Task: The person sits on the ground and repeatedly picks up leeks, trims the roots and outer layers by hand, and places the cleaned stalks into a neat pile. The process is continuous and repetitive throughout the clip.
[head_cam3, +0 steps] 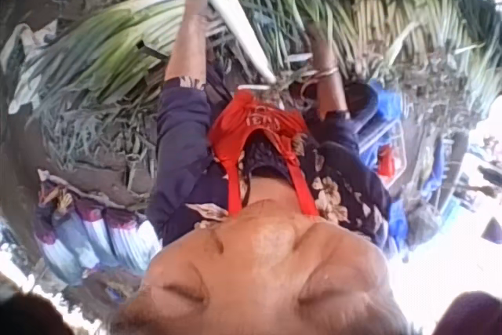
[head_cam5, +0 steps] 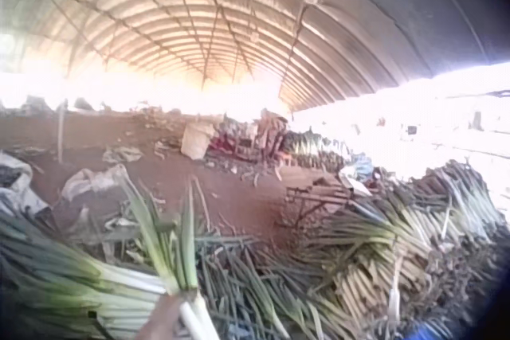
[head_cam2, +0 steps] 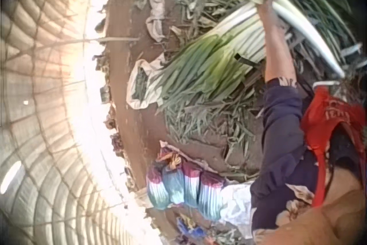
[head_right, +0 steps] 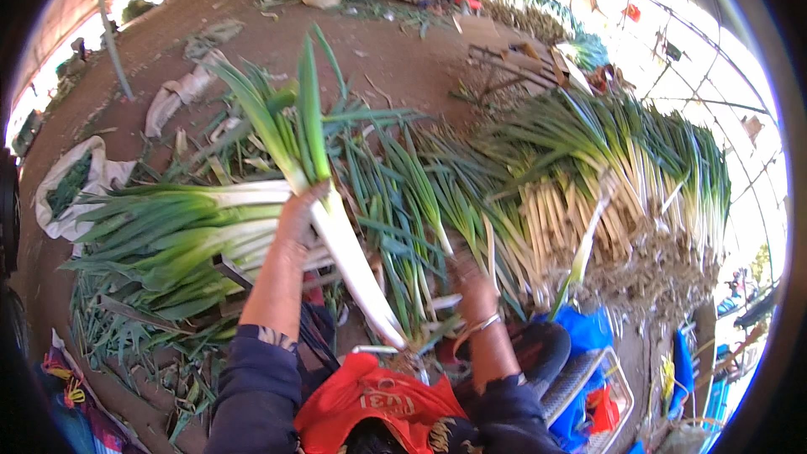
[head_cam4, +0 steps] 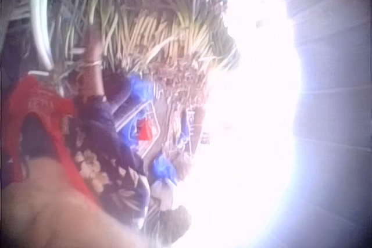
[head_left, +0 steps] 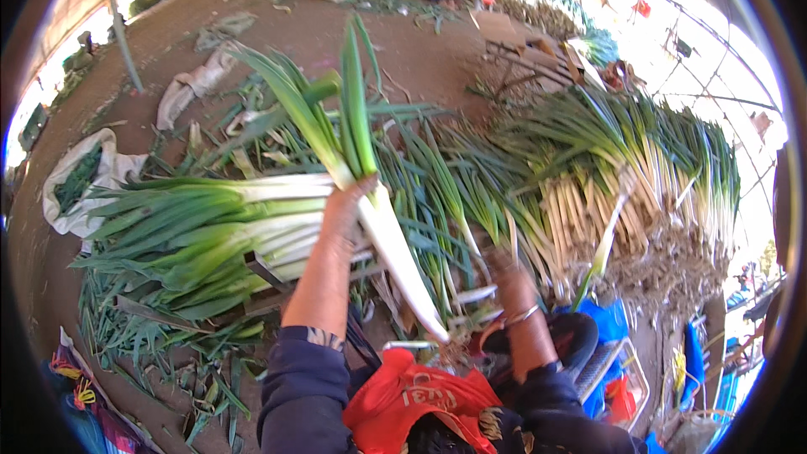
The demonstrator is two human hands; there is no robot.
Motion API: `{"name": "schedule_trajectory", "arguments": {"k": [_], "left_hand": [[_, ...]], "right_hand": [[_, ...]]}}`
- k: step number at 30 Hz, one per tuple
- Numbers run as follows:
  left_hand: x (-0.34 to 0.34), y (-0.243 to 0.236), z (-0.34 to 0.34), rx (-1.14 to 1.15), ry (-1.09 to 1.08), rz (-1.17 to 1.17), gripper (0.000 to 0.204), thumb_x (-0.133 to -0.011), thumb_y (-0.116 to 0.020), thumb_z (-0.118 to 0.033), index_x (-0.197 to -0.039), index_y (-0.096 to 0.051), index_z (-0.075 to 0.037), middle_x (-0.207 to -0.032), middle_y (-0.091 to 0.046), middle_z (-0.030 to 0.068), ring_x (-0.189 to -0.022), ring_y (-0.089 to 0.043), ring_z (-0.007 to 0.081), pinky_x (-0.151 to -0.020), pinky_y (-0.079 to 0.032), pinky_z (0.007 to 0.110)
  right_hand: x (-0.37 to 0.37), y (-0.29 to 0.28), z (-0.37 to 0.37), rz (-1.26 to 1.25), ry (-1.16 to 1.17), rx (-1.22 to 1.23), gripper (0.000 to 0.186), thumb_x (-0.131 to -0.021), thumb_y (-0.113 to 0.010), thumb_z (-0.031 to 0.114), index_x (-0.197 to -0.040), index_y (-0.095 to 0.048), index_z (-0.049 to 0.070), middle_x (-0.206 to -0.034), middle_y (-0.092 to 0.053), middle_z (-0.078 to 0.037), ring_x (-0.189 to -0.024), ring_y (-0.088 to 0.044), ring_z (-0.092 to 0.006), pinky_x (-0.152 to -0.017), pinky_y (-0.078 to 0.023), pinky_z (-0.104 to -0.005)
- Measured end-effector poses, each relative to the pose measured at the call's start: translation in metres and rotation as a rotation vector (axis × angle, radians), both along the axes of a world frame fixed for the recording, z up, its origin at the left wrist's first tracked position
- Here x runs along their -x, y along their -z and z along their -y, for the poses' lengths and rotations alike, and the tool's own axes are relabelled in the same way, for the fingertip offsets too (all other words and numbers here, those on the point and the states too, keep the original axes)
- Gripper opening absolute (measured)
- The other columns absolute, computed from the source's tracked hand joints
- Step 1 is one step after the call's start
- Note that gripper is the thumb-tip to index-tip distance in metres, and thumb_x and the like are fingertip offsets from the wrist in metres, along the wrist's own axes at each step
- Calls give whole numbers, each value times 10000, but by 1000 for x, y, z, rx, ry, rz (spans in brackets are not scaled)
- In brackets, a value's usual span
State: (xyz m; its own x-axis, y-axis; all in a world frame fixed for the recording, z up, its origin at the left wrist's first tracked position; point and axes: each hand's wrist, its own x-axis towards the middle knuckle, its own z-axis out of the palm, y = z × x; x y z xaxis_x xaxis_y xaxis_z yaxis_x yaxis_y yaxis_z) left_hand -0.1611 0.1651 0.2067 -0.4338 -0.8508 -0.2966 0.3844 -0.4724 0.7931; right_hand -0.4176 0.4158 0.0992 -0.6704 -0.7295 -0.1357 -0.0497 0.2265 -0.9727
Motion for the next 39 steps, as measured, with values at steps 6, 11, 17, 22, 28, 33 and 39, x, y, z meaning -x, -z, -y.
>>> {"name": "schedule_trajectory", "arguments": {"k": [6, 11, 17, 22, 28, 33, 39], "left_hand": [[22, 8, -8, 25, 79, -190, 362, -803, -758, -178, -1078, -590, -13, -903, -675, 125, -802, -657, 251, -719, -545, 387], [19, 6, -9, 49, 109, -195, 343, -844, -716, -204, -1106, -574, -34, -975, -677, 132, -840, -659, 254, -755, -557, 412], [46, 5, -43, -11, 139, -323, 376, -861, -695, -175, -1145, -510, -14, -1032, -658, 162, -916, -663, 282, -789, -564, 417], [47, 33, -40, -59, 52, -244, 265, -837, -699, -149, -1009, -564, 0, -802, -624, 76, -683, -631, 205, -612, -547, 356], [60, 30, -43, -104, -1, -119, 211, -848, -693, -120, -984, -595, 9, -784, -636, 96, -691, -644, 217, -626, -558, 345], [61, 29, -47, -175, 83, -223, 217, -853, -694, -139, -997, -603, -3, -825, -646, 87, -737, -641, 206, -678, -543, 334], [71, 49, -40, -121, 46, -167, 201, -850, -691, -128, -990, -611, -8, -831, -648, 87, -727, -635, 196, -668, -533, 325]], "right_hand": [[-120, -40, -7, 468, -448, -183, 527, -954, -593, 377, -1277, -522, -33, -982, -642, -65, -853, -615, -113, -740, -506, -247], [-95, -52, -21, 177, -462, -250, 515, -955, -597, 361, -1253, -545, -56, -1004, -654, -84, -868, -597, -132, -771, -489, -268], [-101, -63, 13, -235, -293, -97, 466, -951, -588, 370, -1204, -600, -20, -965, -687, -153, -822, -630, -182, -754, -497, -306], [-124, -67, 7, -411, -343, -176, 423, -929, -603, 357, -1108, -603, -27, -913, -680, -225, -888, -678, -326, -736, -517, -367], [-133, -80, -4, -579, -441, -277, 787, -695, -845, 407, -1237, -471, -24, -1031, -655, -207, -923, -666, -310, -782, -528, -389], [-132, -95, -16, -531, -404, -349, 812, -712, -808, 487, -1235, -469, -33, -988, -656, -248, -920, -666, -372, -774, -531, -423], [-133, -71, -34, -511, -381, -358, 707, -725, -810, 365, -1210, -479, -28, -965, -649, -261, -917, -663, -380, -776, -527, -428]]}}
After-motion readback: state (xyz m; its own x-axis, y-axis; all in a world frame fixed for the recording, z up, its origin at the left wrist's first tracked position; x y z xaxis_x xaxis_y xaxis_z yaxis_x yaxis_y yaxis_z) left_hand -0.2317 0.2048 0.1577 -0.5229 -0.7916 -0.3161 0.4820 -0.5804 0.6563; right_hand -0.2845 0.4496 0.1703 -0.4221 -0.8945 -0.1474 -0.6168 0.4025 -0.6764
